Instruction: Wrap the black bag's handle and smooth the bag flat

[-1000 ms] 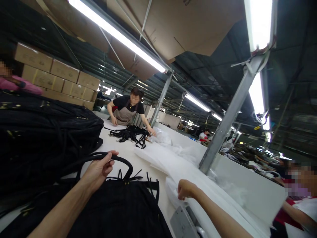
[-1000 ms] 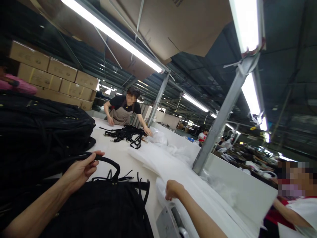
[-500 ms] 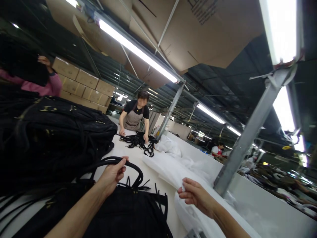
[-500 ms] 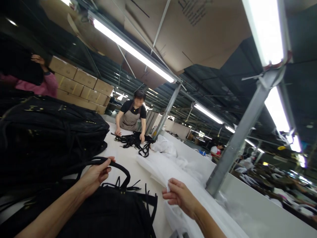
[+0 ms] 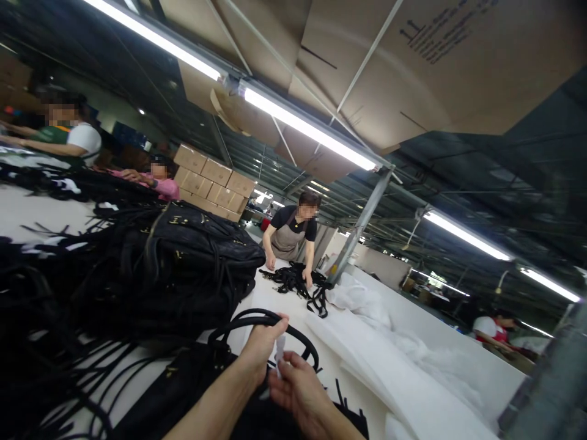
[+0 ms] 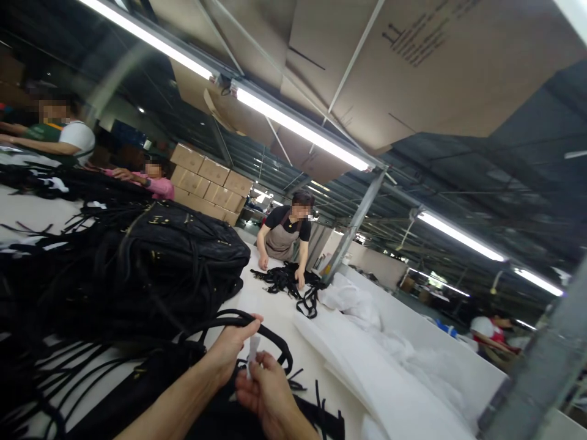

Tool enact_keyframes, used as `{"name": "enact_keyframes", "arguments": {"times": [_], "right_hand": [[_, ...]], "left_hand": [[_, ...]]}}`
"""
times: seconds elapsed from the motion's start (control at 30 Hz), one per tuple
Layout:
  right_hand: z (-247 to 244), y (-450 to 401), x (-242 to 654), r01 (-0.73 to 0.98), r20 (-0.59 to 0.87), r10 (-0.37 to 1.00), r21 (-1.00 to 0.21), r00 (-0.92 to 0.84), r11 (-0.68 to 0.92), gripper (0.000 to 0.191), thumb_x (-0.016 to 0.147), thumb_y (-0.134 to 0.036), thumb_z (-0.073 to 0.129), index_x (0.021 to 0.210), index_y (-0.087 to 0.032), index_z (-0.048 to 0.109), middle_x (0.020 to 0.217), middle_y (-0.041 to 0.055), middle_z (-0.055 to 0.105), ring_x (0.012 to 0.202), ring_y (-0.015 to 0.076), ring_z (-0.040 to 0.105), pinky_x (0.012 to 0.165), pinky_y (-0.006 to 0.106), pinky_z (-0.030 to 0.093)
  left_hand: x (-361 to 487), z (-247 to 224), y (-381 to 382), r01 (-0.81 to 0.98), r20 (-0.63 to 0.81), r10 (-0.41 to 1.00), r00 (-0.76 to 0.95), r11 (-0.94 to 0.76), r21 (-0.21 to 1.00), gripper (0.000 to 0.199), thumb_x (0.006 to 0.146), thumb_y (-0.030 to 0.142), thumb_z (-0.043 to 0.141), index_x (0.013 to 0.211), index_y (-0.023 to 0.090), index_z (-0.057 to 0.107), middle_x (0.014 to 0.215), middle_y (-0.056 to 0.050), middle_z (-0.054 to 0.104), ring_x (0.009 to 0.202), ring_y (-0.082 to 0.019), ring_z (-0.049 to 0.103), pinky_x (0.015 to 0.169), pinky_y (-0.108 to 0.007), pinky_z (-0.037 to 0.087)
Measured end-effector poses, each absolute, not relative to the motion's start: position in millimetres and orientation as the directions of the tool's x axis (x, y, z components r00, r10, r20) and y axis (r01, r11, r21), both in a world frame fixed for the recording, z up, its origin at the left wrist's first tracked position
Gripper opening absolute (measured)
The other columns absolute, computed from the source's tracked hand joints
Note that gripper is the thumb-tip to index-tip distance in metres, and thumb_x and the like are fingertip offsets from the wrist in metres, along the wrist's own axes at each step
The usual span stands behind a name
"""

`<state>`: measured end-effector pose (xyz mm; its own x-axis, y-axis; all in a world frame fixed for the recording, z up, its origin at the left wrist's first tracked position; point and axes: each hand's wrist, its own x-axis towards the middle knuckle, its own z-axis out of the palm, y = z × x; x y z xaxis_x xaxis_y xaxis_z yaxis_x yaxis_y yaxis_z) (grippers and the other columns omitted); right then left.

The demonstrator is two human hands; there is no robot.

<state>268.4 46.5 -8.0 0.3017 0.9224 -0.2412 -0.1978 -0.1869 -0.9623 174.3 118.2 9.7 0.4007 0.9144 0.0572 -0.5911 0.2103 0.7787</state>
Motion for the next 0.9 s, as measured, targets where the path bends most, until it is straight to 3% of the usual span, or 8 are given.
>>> {"name": "enact_keyframes", "arguments": {"times": [0.17, 0.27, 0.37, 0.47, 0.6, 0.67, 0.77, 0.9], "right_hand": [[14.6, 71.3, 253.7, -0.146, -0.096, 0.940, -0.988, 0.327, -0.050, 0.051, 0.060, -0.044, 0.081, 0.095, -0.020, 0.052, 0.077, -0.0010, 0.067, 0.062, 0.0108, 0.067, 0.052, 0.018, 0.050], [15.1, 65.0, 263.9, -0.037, -0.135, 0.942, -0.991, 0.307, -0.130, 0.051, 0.059, -0.046, 0.082, 0.089, -0.017, 0.054, 0.072, 0.0006, 0.068, 0.044, 0.0064, 0.056, 0.035, 0.013, 0.034], [16.1, 52.9, 276.1, 0.137, -0.071, 0.956, -0.984, 0.284, -0.114, 0.049, 0.059, -0.047, 0.081, 0.084, -0.018, 0.050, 0.068, 0.0021, 0.070, 0.029, 0.0044, 0.043, 0.027, 0.015, 0.015], [30.5, 42.2, 278.7, 0.341, 0.099, 0.969, -0.940, 0.224, 0.017, 0.048, 0.064, -0.050, 0.075, 0.090, -0.020, 0.048, 0.065, -0.0001, 0.070, 0.026, 0.0046, 0.038, 0.028, 0.017, 0.016], [61.7, 34.0, 274.1, 0.203, 0.101, 0.989, -0.976, 0.108, 0.077, 0.049, 0.068, -0.040, 0.071, 0.108, -0.015, 0.057, 0.059, -0.0053, 0.062, 0.031, 0.0012, 0.028, 0.034, 0.017, 0.012], [72.6, 33.4, 276.5, 0.112, 0.043, 0.997, -0.993, 0.064, 0.036, 0.049, 0.064, -0.031, 0.070, 0.111, -0.015, 0.063, 0.065, -0.0029, 0.064, 0.036, 0.0016, 0.033, 0.037, 0.018, 0.009], [77.6, 37.4, 287.5, 0.222, 0.047, 0.997, -0.974, 0.067, 0.031, 0.051, 0.065, -0.033, 0.073, 0.114, -0.019, 0.066, 0.089, 0.0048, 0.072, 0.046, 0.0061, 0.049, 0.040, 0.019, 0.013], [74.1, 48.7, 301.1, 0.536, 0.321, 0.940, -0.817, 0.115, 0.213, 0.046, 0.074, -0.060, 0.068, 0.090, -0.017, 0.074, 0.077, 0.0061, 0.070, 0.060, 0.0156, 0.056, 0.056, 0.027, 0.040]], "left_hand": [[179.0, 6.6, 122.6, -0.618, 0.022, 0.920, 0.392, 0.245, 0.747, 0.046, 0.059, 0.042, 0.085, 0.094, 0.016, 0.069, 0.088, -0.009, 0.071, 0.077, -0.023, 0.063, 0.057, -0.028, 0.038], [181.3, 4.4, 123.2, -0.635, 0.013, 0.918, 0.396, 0.264, 0.727, 0.050, 0.059, 0.043, 0.085, 0.097, 0.017, 0.066, 0.092, -0.008, 0.072, 0.067, -0.019, 0.060, 0.050, -0.026, 0.032], [184.7, 2.2, 121.6, -0.670, 0.028, 0.918, 0.395, 0.267, 0.693, 0.046, 0.061, 0.039, 0.084, 0.096, 0.019, 0.062, 0.096, -0.007, 0.073, 0.081, -0.021, 0.064, 0.058, -0.026, 0.040], [188.9, 1.0, 119.2, -0.697, 0.042, 0.914, 0.403, 0.277, 0.662, 0.045, 0.062, 0.037, 0.084, 0.094, 0.019, 0.058, 0.098, -0.009, 0.072, 0.100, -0.025, 0.063, 0.071, -0.028, 0.044], [191.6, 0.8, 116.4, -0.714, 0.076, 0.903, 0.422, 0.280, 0.641, 0.047, 0.061, 0.040, 0.084, 0.093, 0.019, 0.058, 0.098, -0.010, 0.071, 0.102, -0.027, 0.063, 0.078, -0.032, 0.045], [191.2, 0.3, 115.9, -0.718, 0.087, 0.906, 0.415, 0.267, 0.642, 0.048, 0.060, 0.042, 0.084, 0.094, 0.018, 0.059, 0.097, -0.009, 0.070, 0.102, -0.026, 0.062, 0.081, -0.033, 0.045], [190.6, -1.1, 115.9, -0.719, 0.084, 0.914, 0.398, 0.254, 0.646, 0.052, 0.059, 0.045, 0.084, 0.096, 0.019, 0.059, 0.098, -0.007, 0.068, 0.103, -0.026, 0.060, 0.082, -0.034, 0.044], [190.8, -2.7, 114.8, -0.714, 0.095, 0.911, 0.401, 0.246, 0.656, 0.053, 0.057, 0.046, 0.084, 0.095, 0.021, 0.058, 0.104, -0.008, 0.066, 0.109, -0.027, 0.057, 0.084, -0.034, 0.043]]}}
